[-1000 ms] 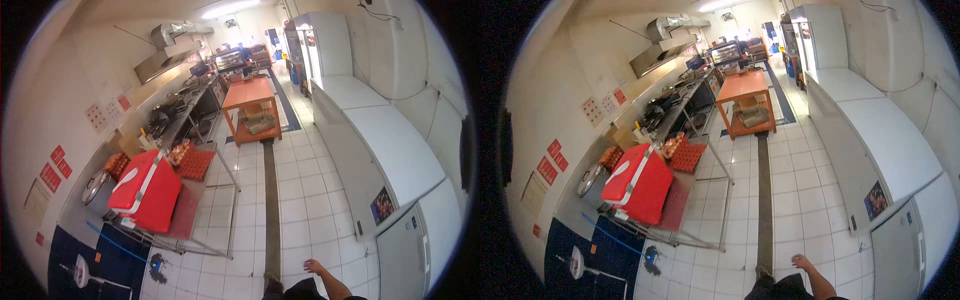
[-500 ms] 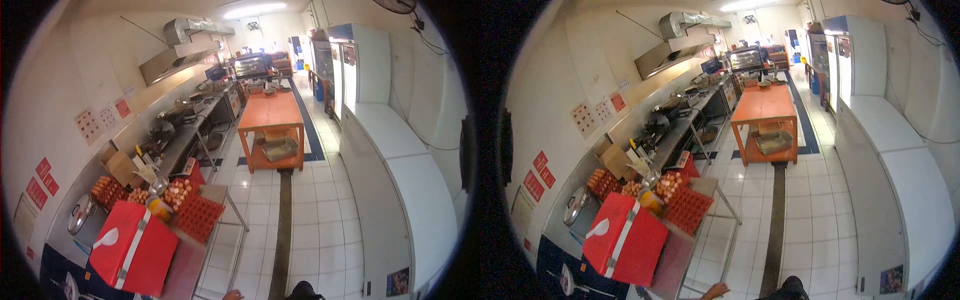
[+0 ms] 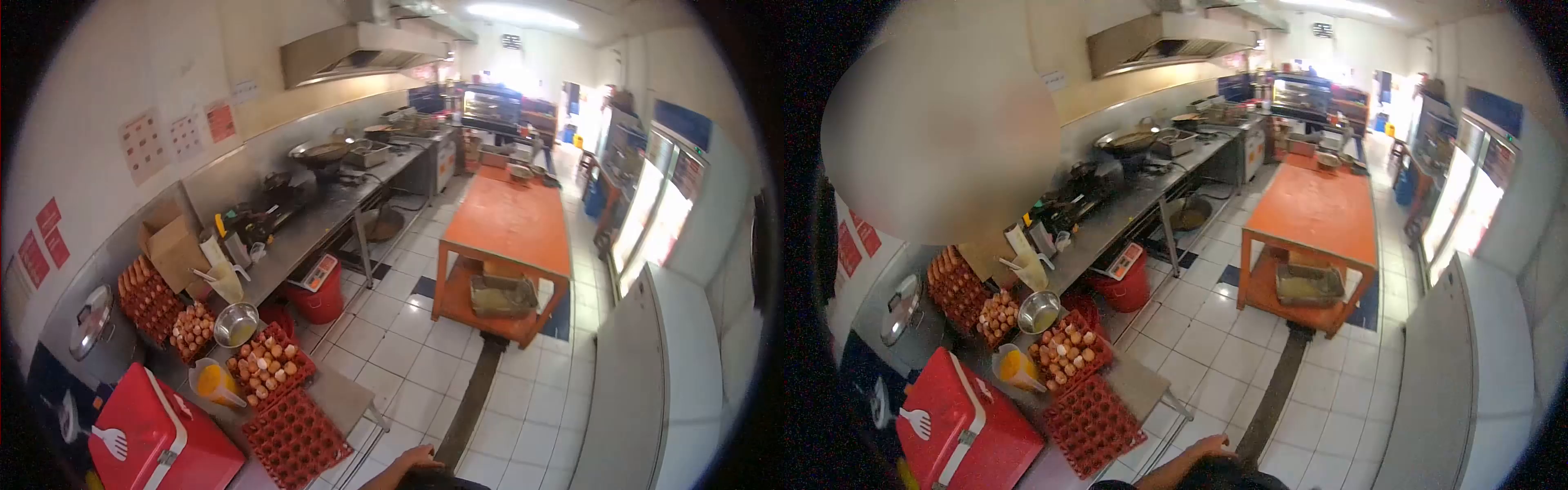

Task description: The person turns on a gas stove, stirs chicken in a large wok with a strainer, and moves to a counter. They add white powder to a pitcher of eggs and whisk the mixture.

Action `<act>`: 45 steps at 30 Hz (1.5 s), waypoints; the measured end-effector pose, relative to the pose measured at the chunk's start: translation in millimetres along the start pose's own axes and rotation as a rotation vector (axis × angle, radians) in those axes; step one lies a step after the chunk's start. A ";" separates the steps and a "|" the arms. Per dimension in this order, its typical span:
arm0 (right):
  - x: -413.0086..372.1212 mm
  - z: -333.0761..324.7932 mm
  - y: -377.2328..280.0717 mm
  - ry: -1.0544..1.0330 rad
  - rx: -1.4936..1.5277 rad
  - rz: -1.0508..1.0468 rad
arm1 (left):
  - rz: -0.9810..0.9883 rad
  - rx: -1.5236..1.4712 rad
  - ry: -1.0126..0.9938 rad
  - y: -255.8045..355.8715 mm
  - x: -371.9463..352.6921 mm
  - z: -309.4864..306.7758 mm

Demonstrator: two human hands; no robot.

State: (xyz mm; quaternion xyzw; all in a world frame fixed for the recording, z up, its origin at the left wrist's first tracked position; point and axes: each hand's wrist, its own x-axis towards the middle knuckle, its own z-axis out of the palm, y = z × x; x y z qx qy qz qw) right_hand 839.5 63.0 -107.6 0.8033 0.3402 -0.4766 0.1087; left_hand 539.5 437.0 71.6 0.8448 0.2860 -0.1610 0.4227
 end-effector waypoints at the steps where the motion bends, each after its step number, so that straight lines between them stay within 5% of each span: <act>1: 51.3 -41.8 -2.1 0.023 -0.219 -0.078 | -0.069 -0.212 0.075 -8.8 20.9 -22.8; 5: 201.0 -325.5 -91.2 0.296 -0.599 -0.701 | -0.220 -0.548 0.381 -107.2 143.7 -91.8; 6: 225.5 -385.2 -129.8 0.316 -0.326 -0.590 | -0.276 -0.627 0.361 -126.4 158.2 -118.7; 7: 252.9 -433.0 -175.5 0.545 -0.673 -0.523 | -0.327 -0.701 0.337 -145.8 169.9 -149.3; 8: 236.0 -486.8 -235.5 0.686 -0.203 -0.556 | -0.243 -0.624 0.478 -167.6 180.7 -171.6; 9: 224.1 -521.1 -291.2 0.586 0.552 -0.411 | -0.260 -0.645 0.493 -192.0 194.9 -200.3; 11: 237.4 -572.1 -349.6 0.464 1.012 -0.338 | -0.247 -0.548 0.406 -230.8 226.4 -269.7; 16: 284.2 -610.7 -396.5 0.291 0.695 -0.098 | -0.400 -0.361 0.450 -294.6 258.5 -467.5; 19: 294.5 -612.0 -426.2 0.344 1.034 0.134 | -0.270 -0.481 0.532 -356.4 318.6 -581.1; 21: 308.5 -624.3 -451.7 0.500 1.377 0.110 | -0.451 -0.519 0.661 -395.6 347.5 -642.2; 23: 432.8 -613.1 -400.0 1.018 1.036 -0.071 | -0.518 -0.489 0.669 -442.0 379.9 -681.3; 24: 475.7 -617.8 -392.3 1.264 0.816 -0.093 | -0.607 -0.394 0.503 -476.1 407.9 -693.8; 25: 462.6 -673.1 -439.0 1.444 0.722 -0.073 | -0.542 -0.246 0.579 -536.3 449.0 -669.3; 26: 439.9 -732.8 -495.2 1.621 0.615 -0.030 | -0.471 -0.256 0.429 -539.9 453.2 -703.3; 28: 575.4 -811.5 -484.7 1.700 1.182 0.055 | -0.384 -0.263 0.228 -532.2 466.7 -758.4; 31: 618.6 -962.5 -636.4 1.500 1.291 -0.687 | -0.412 -0.496 0.301 -563.1 495.6 -811.0; 32: 597.5 -1029.6 -696.9 0.991 1.410 -0.345 | -0.423 -0.712 0.415 -559.6 521.0 -817.0; 33: 567.7 -1096.4 -790.0 0.917 1.595 -0.440 | -0.499 -0.771 0.400 -558.8 538.9 -842.3; 35: 666.0 -1183.4 -862.6 0.668 1.080 -0.670 | -0.556 -0.860 0.385 -547.9 585.7 -898.1; 36: 630.9 -1229.6 -937.7 0.546 1.005 -0.750 | -0.553 -0.933 0.401 -546.3 611.3 -925.6; 39: 651.3 -1288.2 -1085.4 0.348 1.114 -0.679 | -0.505 -1.184 0.433 -544.9 683.8 -1002.1; 41: 715.1 -1316.9 -1149.0 0.208 0.896 -0.805 | -0.365 -0.746 0.326 -476.0 720.0 -1130.9; 45: 770.4 -1381.6 -1249.1 0.014 0.847 -0.669 | 0.008 -0.378 0.469 -491.2 835.6 -1250.9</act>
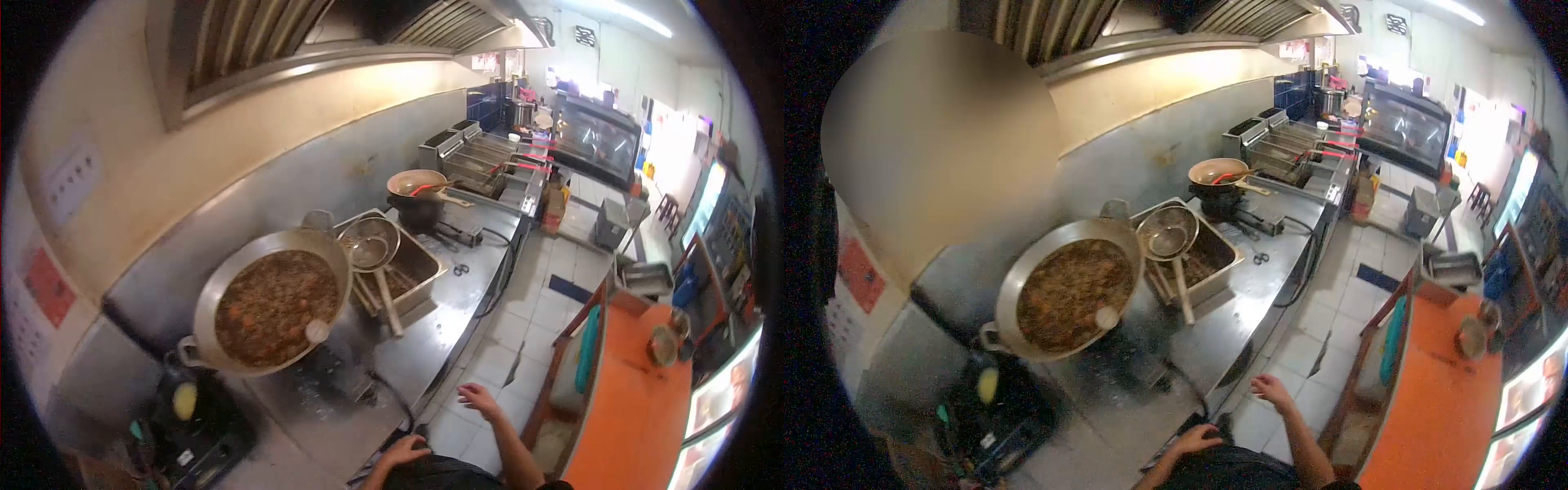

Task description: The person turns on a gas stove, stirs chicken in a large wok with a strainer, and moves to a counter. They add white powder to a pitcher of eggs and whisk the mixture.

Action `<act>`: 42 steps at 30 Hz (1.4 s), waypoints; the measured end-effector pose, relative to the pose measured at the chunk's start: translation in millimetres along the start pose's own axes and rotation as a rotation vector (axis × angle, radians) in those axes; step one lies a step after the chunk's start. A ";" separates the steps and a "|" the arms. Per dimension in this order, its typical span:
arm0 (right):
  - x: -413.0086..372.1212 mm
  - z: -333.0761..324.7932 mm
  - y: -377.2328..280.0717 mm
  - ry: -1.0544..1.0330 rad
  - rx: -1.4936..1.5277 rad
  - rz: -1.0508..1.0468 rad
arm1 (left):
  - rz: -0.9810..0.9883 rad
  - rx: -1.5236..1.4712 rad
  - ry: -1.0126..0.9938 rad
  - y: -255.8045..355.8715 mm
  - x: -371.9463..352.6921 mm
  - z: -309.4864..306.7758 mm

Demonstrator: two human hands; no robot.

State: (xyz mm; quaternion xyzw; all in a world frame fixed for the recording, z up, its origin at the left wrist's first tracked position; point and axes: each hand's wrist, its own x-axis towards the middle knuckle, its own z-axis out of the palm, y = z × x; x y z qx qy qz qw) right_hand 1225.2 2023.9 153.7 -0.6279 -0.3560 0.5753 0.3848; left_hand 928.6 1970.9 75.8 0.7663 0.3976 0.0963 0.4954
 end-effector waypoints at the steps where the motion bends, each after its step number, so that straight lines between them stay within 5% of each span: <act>1: 18.1 -4.1 -20.4 -0.054 0.033 0.036 | -0.056 -0.155 -0.022 -0.5 43.0 -0.6; 4: 93.6 -47.9 -54.4 -0.169 0.183 0.119 | -0.191 -0.333 -0.111 54.9 117.7 -44.9; 6: 143.2 -88.0 -76.7 -0.224 0.352 0.130 | -0.106 -0.394 -0.139 104.6 154.3 -77.9; 7: 173.3 -101.2 -97.7 -0.061 0.500 0.295 | -0.127 -0.395 -0.157 121.1 175.1 -96.0; 10: 280.8 -180.8 -106.8 -0.387 0.884 0.301 | -0.107 -0.622 -0.217 153.8 237.5 -109.2; 11: 310.5 -194.9 -116.3 -0.255 0.936 0.242 | -0.059 -0.669 -0.185 155.0 265.3 -108.5; 15: 477.7 -292.2 -128.1 -0.380 1.135 0.198 | 0.069 -0.754 0.079 173.1 410.2 -117.3; 16: 520.7 -307.9 -142.2 -0.359 1.399 0.441 | 0.086 -0.772 0.185 177.4 452.7 -124.5; 18: 556.1 -298.5 -211.8 -0.638 1.448 0.612 | 0.022 -0.761 0.463 172.9 547.9 -121.3; 20: 612.8 -319.8 -210.8 -0.655 1.391 0.633 | -0.210 -0.667 0.648 187.5 631.2 -136.1; 21: 619.6 -324.7 -208.6 -0.823 1.538 0.741 | -0.251 -0.703 0.775 188.7 664.5 -135.7; 23: 626.5 -327.8 -226.0 -0.793 1.504 0.799 | -0.366 -0.746 0.919 205.2 726.5 -150.1; 26: 640.0 -333.7 -218.3 -0.520 1.309 0.783 | -0.529 -0.730 0.782 229.5 772.6 -180.8; 28: 629.9 -322.5 -236.2 -0.375 0.718 0.366 | -0.481 -0.705 0.784 221.8 793.7 -175.5; 34: 642.4 -338.3 -238.8 -0.345 -0.110 -0.149 | -0.557 -0.803 0.814 232.1 808.9 -190.7; 42: 628.3 -330.9 -266.5 -0.156 -0.060 -0.213 | -0.563 -0.622 0.764 211.0 813.7 -191.8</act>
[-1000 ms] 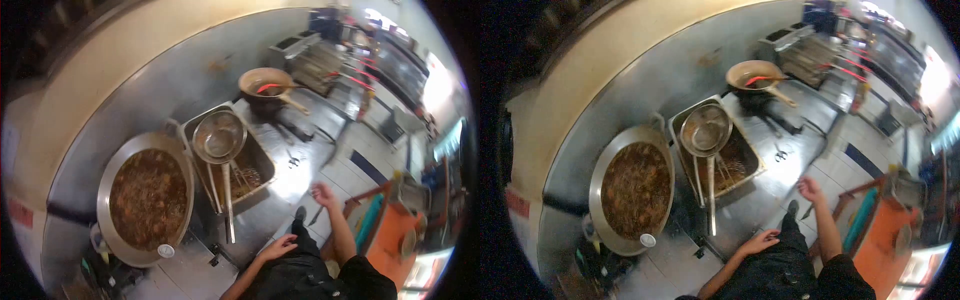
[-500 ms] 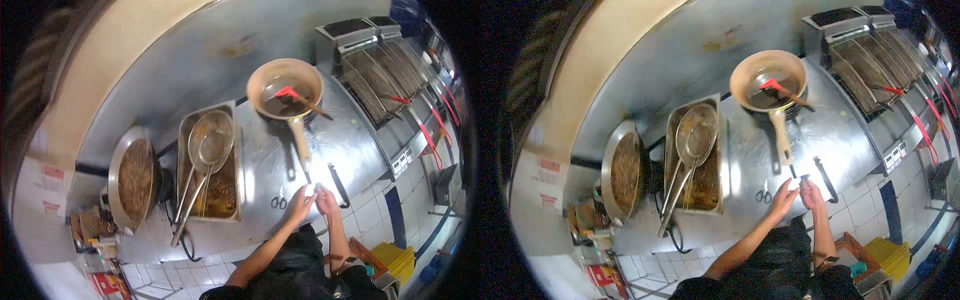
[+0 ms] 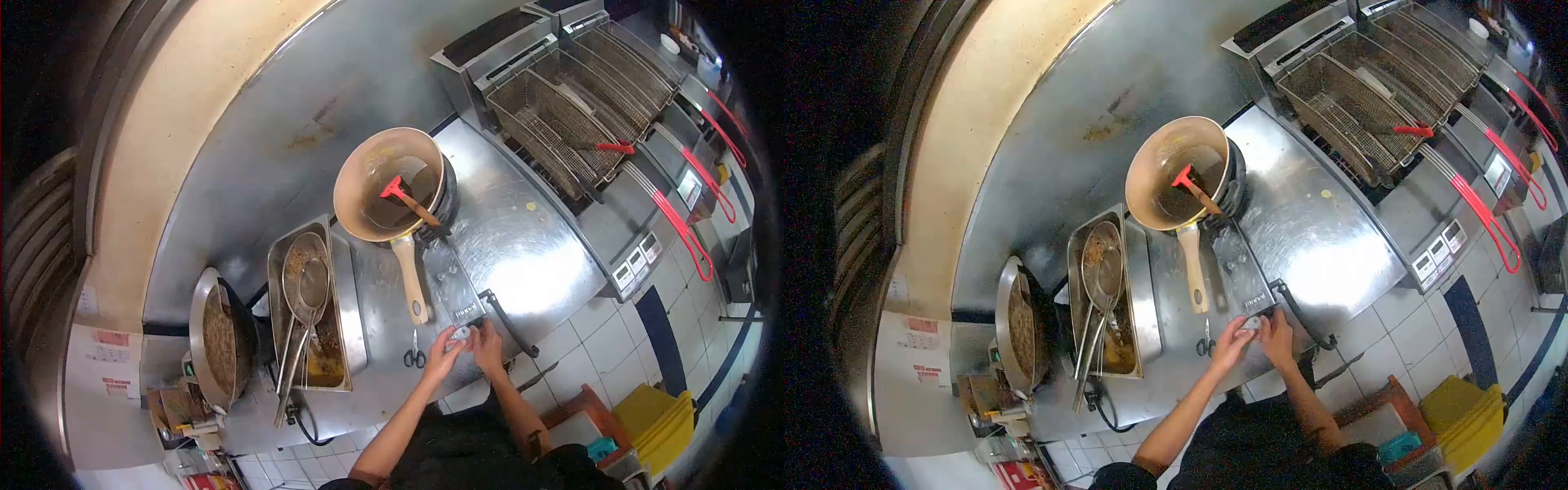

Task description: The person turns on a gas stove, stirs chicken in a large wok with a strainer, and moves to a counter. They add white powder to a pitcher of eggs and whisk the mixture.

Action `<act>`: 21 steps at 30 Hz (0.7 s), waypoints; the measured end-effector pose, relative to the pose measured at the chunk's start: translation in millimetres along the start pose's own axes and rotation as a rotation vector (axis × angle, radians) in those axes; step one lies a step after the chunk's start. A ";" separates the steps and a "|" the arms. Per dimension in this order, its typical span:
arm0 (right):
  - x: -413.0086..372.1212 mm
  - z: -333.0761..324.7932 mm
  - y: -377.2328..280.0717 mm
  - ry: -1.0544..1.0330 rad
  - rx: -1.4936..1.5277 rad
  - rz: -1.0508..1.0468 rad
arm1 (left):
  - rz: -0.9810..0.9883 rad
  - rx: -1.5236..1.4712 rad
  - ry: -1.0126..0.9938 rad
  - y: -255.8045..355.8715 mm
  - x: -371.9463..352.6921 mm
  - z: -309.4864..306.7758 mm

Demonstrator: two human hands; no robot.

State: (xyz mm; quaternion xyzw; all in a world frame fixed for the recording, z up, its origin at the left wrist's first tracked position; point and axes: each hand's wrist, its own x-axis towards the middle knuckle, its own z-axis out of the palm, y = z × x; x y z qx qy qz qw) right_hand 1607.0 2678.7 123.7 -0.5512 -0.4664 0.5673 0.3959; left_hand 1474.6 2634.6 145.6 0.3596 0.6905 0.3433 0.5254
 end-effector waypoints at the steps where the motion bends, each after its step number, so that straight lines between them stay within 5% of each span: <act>1: 0.1 -3.4 -3.6 -0.039 0.009 0.041 | 0.003 -0.036 0.015 1.6 -0.5 0.8; 16: -0.3 -4.2 -19.8 -0.116 0.039 0.039 | 0.136 -0.509 0.070 -8.4 -10.3 16.2; 18: -6.0 -0.3 -32.0 -0.108 -0.087 -0.005 | 0.110 -0.236 0.029 -7.7 -5.4 9.4; 20: -2.2 -0.4 -10.8 -0.037 -0.411 -0.144 | 0.130 -0.280 0.047 -3.2 -12.1 6.5; 21: 1.7 -0.9 4.6 -0.052 -0.290 -0.083 | 0.118 -0.205 0.079 -8.8 -15.2 10.9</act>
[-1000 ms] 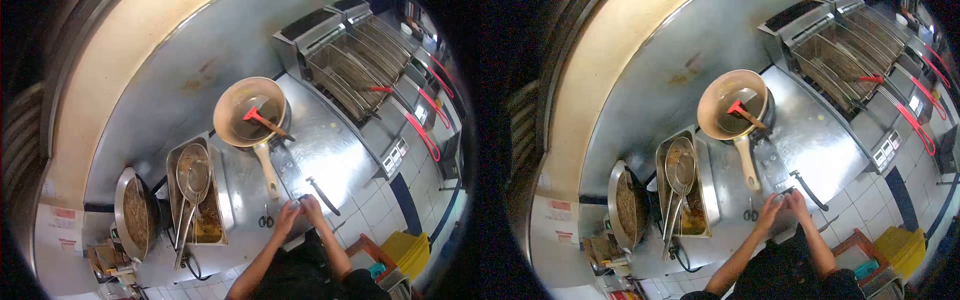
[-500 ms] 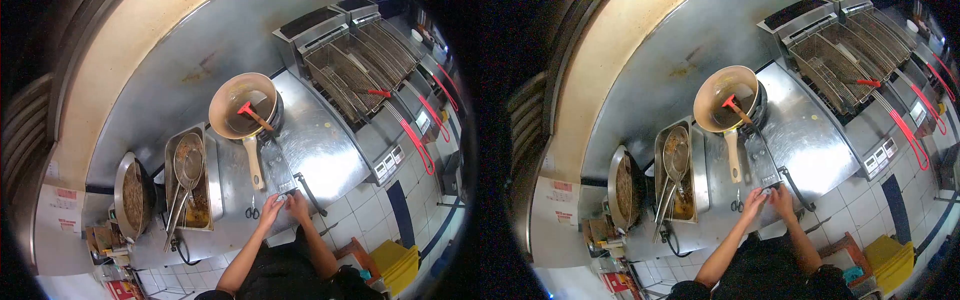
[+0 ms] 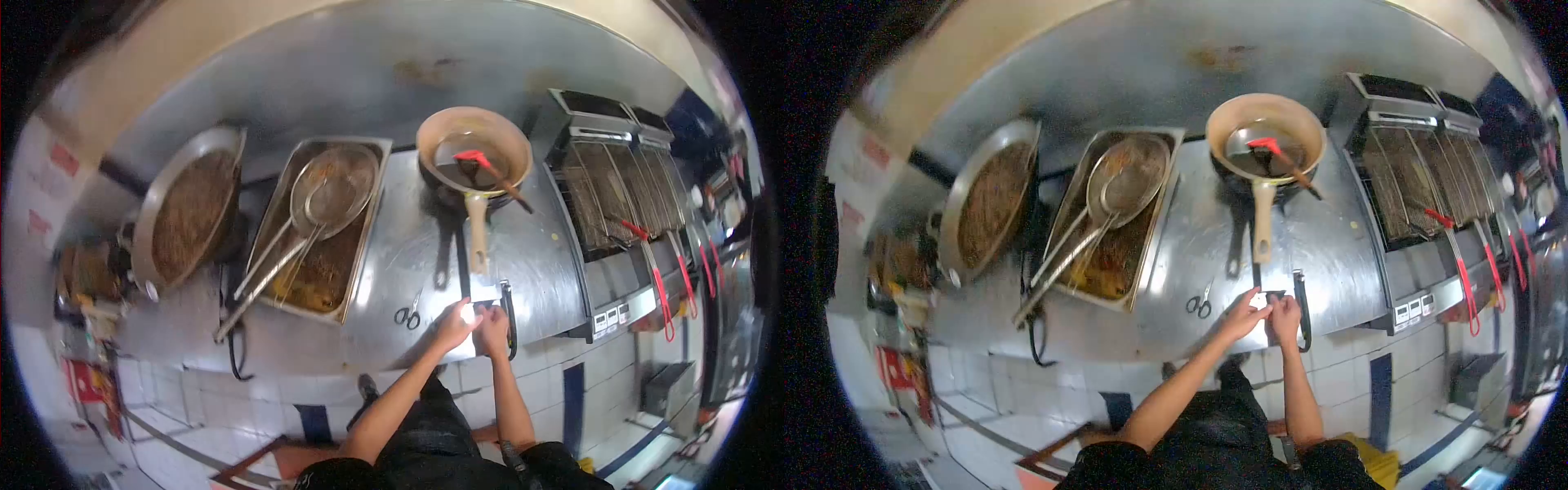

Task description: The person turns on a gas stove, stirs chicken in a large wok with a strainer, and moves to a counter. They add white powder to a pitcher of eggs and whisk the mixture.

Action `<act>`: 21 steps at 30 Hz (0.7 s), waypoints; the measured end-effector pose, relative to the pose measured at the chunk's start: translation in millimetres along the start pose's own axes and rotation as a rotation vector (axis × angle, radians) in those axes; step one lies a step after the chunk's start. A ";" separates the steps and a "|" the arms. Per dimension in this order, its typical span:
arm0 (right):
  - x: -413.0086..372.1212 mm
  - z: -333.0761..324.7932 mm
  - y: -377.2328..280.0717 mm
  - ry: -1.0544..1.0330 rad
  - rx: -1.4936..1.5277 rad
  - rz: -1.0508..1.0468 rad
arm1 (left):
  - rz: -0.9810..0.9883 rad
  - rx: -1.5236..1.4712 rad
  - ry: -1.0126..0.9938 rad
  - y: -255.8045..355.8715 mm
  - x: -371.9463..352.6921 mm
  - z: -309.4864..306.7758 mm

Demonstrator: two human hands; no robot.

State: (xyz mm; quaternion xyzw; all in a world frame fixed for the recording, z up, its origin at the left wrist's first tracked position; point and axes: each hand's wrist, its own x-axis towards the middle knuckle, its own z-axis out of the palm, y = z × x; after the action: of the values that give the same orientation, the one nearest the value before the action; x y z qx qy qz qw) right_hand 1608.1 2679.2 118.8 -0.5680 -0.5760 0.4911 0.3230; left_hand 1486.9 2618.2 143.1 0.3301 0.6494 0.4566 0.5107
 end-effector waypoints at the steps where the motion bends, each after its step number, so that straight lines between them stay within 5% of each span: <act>1: 13.2 1.4 44.0 -0.094 0.078 0.053 | -0.012 0.079 0.024 -6.0 -6.3 -2.2; 3: 8.0 4.0 34.9 -0.133 0.148 0.087 | 0.088 -0.061 0.072 17.6 -37.9 -16.7; 5: -2.9 10.2 8.3 -0.223 0.579 0.343 | 0.095 -0.105 0.079 -13.4 -50.8 -18.8; 7: 27.3 -10.9 42.7 -0.474 1.736 1.064 | 0.024 -0.217 -0.003 -12.7 -79.2 -41.3; 8: 41.5 -20.0 69.5 -0.414 1.655 0.978 | 0.228 -0.206 0.087 -41.6 -80.2 -41.6; 9: 40.1 -16.7 52.5 -0.503 1.844 1.218 | 0.184 -0.193 0.112 -38.2 -94.6 -58.2; 11: 23.3 -9.4 27.8 -0.417 1.911 1.210 | 0.074 -0.077 0.178 -49.6 -108.5 -78.8; 13: 25.6 -4.2 39.3 -0.394 1.792 1.061 | -0.058 -0.005 0.091 -65.6 -101.4 -93.8; 14: 28.9 -5.3 46.8 -0.390 1.651 0.961 | 0.035 0.015 0.119 -60.2 -95.8 -99.8; 17: -0.9 16.9 11.6 -0.136 0.673 0.330 | 0.121 -0.020 0.166 -41.8 -74.3 -103.7; 21: -0.4 19.7 7.9 -0.133 0.364 0.183 | 0.037 -0.078 0.140 -13.7 -35.0 -73.6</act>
State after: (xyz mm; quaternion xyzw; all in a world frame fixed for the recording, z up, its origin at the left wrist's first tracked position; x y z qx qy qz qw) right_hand 1592.4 2673.9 105.4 -0.5166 -0.4437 0.6509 0.3356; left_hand 1425.5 2563.0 147.6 0.2892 0.6591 0.5128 0.4679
